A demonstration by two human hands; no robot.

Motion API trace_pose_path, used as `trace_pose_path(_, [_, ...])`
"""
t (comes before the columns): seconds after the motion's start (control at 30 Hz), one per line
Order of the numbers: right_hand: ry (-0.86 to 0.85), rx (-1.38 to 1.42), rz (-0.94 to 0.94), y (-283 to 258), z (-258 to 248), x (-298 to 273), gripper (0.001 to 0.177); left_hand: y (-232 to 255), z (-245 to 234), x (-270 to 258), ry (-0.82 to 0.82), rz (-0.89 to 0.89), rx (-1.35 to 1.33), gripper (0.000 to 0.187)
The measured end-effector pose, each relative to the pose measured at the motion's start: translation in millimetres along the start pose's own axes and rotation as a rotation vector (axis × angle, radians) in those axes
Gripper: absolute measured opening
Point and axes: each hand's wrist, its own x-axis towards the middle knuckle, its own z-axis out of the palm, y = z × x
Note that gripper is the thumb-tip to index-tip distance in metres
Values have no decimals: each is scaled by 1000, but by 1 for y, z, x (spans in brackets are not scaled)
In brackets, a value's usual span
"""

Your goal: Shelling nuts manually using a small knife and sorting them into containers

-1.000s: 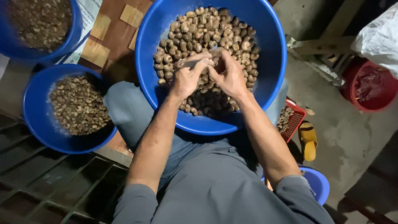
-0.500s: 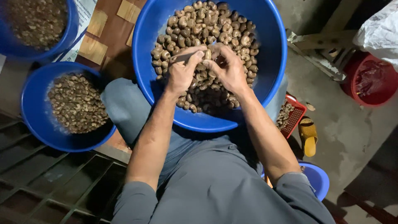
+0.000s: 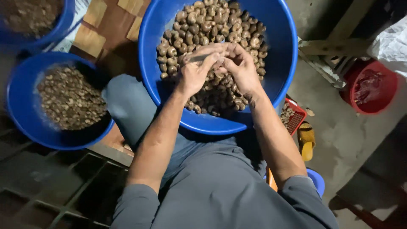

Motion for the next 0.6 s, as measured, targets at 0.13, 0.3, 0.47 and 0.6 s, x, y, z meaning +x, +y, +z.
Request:
trace_pose_path(0.13, [-19, 70, -6, 11, -9, 5, 34, 7, 0, 3, 88, 44, -171, 13])
trace_pose_path(0.3, [12, 23, -117, -24, -9, -20, 33, -10, -2, -10, 92, -53, -244, 17])
trace_pose_path(0.47, [541, -616, -354, -62, -54, -92, 35, -38, -3, -10, 151, -202, -171, 25])
trace_pose_path(0.6, [784, -418, -348, 3, -165, -184, 31, -23, -2, -8, 128, -143, 10, 29])
